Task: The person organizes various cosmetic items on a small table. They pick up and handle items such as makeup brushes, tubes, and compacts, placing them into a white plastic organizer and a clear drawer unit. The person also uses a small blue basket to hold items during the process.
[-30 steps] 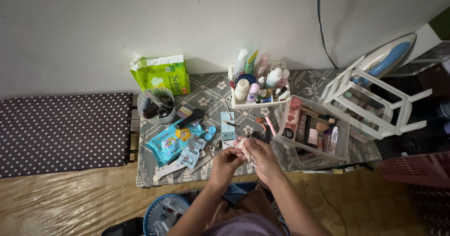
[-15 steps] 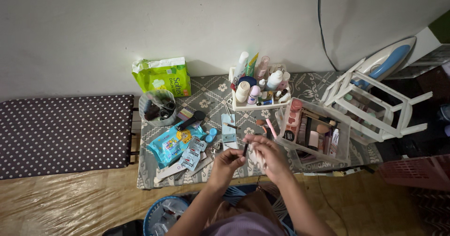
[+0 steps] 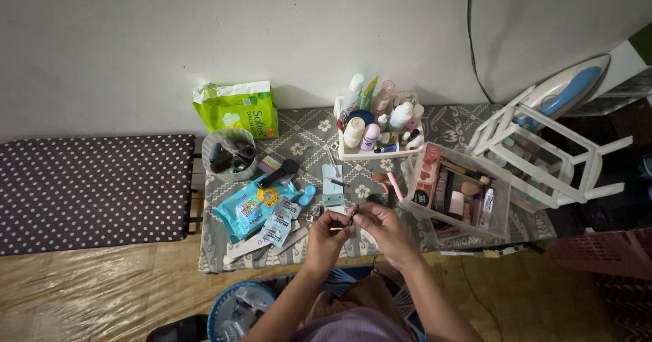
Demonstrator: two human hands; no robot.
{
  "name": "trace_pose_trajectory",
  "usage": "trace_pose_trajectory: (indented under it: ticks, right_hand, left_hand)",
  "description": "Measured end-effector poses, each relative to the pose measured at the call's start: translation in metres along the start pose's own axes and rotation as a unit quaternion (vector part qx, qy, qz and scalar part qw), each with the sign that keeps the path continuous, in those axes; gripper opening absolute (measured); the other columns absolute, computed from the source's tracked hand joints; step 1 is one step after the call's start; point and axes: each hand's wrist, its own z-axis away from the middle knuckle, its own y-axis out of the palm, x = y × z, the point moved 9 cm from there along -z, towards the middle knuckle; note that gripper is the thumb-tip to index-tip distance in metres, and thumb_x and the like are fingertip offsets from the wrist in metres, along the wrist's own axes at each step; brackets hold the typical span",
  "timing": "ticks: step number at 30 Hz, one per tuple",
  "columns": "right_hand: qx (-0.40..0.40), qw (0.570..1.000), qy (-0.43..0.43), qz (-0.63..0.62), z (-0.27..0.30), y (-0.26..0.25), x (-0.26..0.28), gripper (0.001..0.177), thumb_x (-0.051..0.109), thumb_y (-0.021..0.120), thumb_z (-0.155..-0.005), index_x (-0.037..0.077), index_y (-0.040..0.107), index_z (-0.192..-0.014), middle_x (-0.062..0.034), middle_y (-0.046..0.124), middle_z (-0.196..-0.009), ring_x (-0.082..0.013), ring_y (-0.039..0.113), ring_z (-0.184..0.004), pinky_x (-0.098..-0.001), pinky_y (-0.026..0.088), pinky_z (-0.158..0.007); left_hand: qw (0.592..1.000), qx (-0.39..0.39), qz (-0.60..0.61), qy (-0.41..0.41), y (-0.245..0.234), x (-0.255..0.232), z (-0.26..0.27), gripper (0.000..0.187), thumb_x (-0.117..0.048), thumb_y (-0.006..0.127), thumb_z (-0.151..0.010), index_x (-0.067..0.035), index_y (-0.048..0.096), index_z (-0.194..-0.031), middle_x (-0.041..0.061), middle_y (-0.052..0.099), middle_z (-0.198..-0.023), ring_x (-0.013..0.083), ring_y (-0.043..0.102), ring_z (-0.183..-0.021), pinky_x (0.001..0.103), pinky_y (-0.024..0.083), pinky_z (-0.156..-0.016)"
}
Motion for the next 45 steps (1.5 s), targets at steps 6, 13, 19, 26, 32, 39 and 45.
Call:
trace_pose_trajectory:
  ticks: [6, 13, 19, 26, 32, 39, 45]
  right_hand:
    - [0.009, 1.000, 0.003, 0.002, 0.003, 0.001, -0.003, 0.019, 0.018, 0.065, -0.098, 0.006, 0.074, -0.110, -0.0014, 0.075, -0.100, -0.0061, 0.068, -0.092, -0.0227, 0.056, -0.085]
    - [-0.067, 0.996, 0.036, 0.049, 0.006, -0.022, -0.027, 0.025, 0.022, 0.066, -0.098, 0.003, 0.073, -0.112, -0.0032, 0.074, -0.094, -0.0072, 0.064, -0.082, -0.0240, 0.052, -0.071]
    - [-0.179, 0.982, -0.055, 0.022, 0.026, -0.070, -0.006, 0.033, 0.034, 0.055, -0.104, 0.004, 0.069, -0.108, 0.0007, 0.065, -0.079, -0.0059, 0.060, -0.074, -0.0215, 0.048, -0.065]
    - [-0.312, 0.949, 0.033, 0.023, 0.059, -0.148, -0.035, 0.037, 0.043, 0.050, -0.102, 0.011, 0.068, -0.102, -0.0003, 0.053, -0.060, -0.0078, 0.041, -0.046, -0.0261, 0.028, -0.037]
    - [-0.501, 0.864, -0.015, -0.054, 0.122, -0.267, -0.103, 0.035, 0.037, 0.052, -0.104, 0.006, 0.061, -0.090, 0.0001, 0.049, -0.062, -0.0109, 0.041, -0.047, -0.0295, 0.031, -0.041]
    - [-0.535, 0.794, -0.097, 0.273, 0.149, -0.343, -0.044, 0.037, 0.035, 0.072, -0.092, 0.000, 0.060, -0.089, -0.0090, 0.062, -0.068, -0.0211, 0.057, -0.060, -0.0372, 0.045, -0.057]
    - [-0.557, 0.770, -0.040, 0.308, 0.143, -0.369, 0.003, 0.043, 0.042, 0.079, -0.085, 0.001, 0.067, -0.091, -0.0127, 0.068, -0.078, -0.0239, 0.065, -0.071, -0.0406, 0.050, -0.067]
  left_hand:
    - [0.998, -0.014, -0.059, 0.009, -0.002, -0.001, 0.003, 0.019, 0.000, 0.080, -0.085, -0.001, 0.062, -0.092, 0.003, 0.068, -0.083, 0.0086, 0.064, -0.074, 0.024, 0.054, -0.066]
    - [0.995, 0.018, -0.095, 0.001, 0.015, 0.000, 0.005, 0.020, -0.005, 0.081, -0.084, -0.002, 0.064, -0.094, 0.003, 0.068, -0.084, 0.0086, 0.061, -0.074, 0.025, 0.052, -0.066]
    - [0.990, 0.035, -0.133, 0.022, 0.035, 0.016, -0.015, 0.024, -0.008, 0.082, -0.084, -0.001, 0.066, -0.101, 0.002, 0.070, -0.089, 0.0095, 0.065, -0.081, 0.026, 0.056, -0.072]
    - [0.982, 0.042, -0.181, 0.034, 0.068, 0.066, -0.045, 0.019, -0.016, 0.073, -0.092, -0.001, 0.068, -0.102, 0.005, 0.071, -0.082, 0.0127, 0.065, -0.073, 0.030, 0.054, -0.066]
    - [0.941, 0.029, -0.333, 0.059, 0.119, 0.074, -0.093, 0.037, -0.034, 0.070, -0.093, 0.001, 0.067, -0.102, 0.015, 0.072, -0.083, 0.0271, 0.071, -0.075, 0.039, 0.055, -0.070]
    - [0.905, 0.049, -0.422, 0.006, 0.148, 0.119, -0.153, 0.056, -0.043, 0.064, -0.092, 0.005, 0.061, -0.119, 0.028, 0.072, -0.092, 0.0405, 0.074, -0.084, 0.047, 0.057, -0.078]
    - [0.912, 0.073, -0.398, -0.068, 0.153, 0.138, -0.154, 0.039, -0.030, 0.052, -0.096, 0.003, 0.070, -0.108, 0.019, 0.074, -0.077, 0.0314, 0.075, -0.071, 0.043, 0.058, -0.070]
